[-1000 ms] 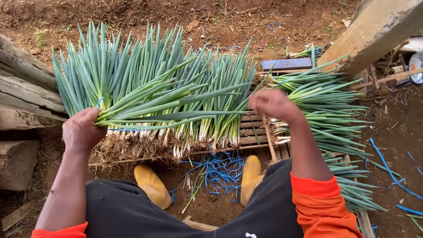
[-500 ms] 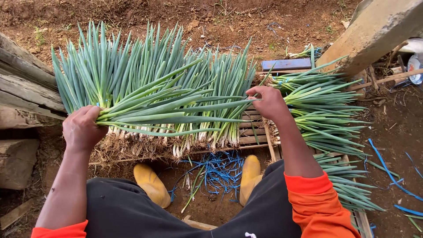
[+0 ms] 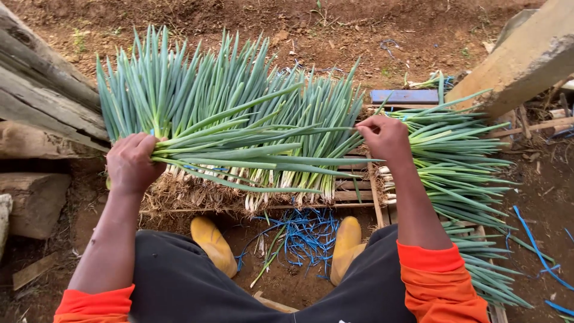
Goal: Bundling green onions using plastic ties
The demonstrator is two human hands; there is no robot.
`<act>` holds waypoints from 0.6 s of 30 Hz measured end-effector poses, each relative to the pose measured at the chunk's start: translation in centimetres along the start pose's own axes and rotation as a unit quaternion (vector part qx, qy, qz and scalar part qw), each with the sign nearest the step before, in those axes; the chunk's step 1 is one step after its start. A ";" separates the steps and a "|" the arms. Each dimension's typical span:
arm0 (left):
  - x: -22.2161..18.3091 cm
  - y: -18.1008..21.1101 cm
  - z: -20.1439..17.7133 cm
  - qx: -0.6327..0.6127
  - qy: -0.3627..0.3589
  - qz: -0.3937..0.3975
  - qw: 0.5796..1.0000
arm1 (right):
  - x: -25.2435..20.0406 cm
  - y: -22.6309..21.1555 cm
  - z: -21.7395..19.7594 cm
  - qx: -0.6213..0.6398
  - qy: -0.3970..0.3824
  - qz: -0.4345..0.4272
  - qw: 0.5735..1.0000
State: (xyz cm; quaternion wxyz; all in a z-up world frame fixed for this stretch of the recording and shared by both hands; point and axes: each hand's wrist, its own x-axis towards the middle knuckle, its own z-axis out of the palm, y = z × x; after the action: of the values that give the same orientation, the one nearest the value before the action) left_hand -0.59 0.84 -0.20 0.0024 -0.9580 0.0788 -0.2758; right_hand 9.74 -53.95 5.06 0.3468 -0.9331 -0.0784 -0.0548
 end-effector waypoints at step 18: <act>0.5 1.5 1.4 0.004 -0.057 -0.036 0.998 | -1.8 -2.1 -1.4 0.295 0.117 -0.167 0.933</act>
State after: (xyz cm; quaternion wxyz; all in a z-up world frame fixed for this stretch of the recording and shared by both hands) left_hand 0.32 -0.76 -1.25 0.0013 -0.9744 0.0431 -0.2208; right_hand 7.52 -53.48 7.19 0.5991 -0.7491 -0.2046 -0.1949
